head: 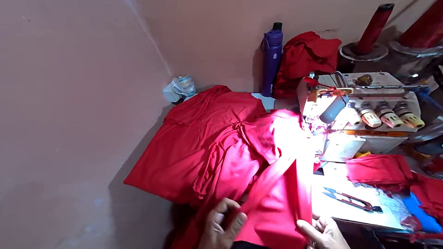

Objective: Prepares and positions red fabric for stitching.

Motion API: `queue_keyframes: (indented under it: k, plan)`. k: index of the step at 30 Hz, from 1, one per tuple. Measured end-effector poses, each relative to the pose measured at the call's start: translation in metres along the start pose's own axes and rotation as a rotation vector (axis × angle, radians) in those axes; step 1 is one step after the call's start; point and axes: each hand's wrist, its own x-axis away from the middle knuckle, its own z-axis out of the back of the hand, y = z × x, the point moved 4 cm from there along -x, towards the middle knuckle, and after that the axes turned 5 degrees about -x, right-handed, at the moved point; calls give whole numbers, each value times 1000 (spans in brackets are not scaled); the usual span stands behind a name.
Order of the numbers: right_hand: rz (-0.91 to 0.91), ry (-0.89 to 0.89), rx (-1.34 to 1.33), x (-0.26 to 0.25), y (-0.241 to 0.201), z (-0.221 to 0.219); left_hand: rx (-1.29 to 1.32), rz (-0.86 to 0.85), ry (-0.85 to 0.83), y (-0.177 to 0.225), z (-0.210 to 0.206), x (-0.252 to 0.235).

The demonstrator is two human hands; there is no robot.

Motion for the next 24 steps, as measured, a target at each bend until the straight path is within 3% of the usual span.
queue_keyframes:
  k: [2, 5, 8, 10, 14, 17, 21, 24]
  plan:
    - [21, 89, 52, 6, 1, 4, 77, 42, -120, 0, -19, 12]
    - [91, 77, 185, 13, -3, 11, 108, 109, -175, -11, -40, 32]
    - [263, 86, 618, 21, -1, 18, 28, 101, -195, -10, -56, 46]
    - [375, 29, 755, 30, -4, 12, -51, 11, -212, -6, -67, 54]
    - [317, -181, 482, 51, 19, 21, -290, -312, -224, -6, -84, 71]
    - [227, -117, 354, 69, 31, 17, -399, -494, -211, -15, -90, 82]
    - [170, 1, 284, 82, 39, 18, -442, -553, -165, -23, -94, 92]
    - [175, -5, 305, 85, 43, 18, -442, -567, -148, -26, -96, 96]
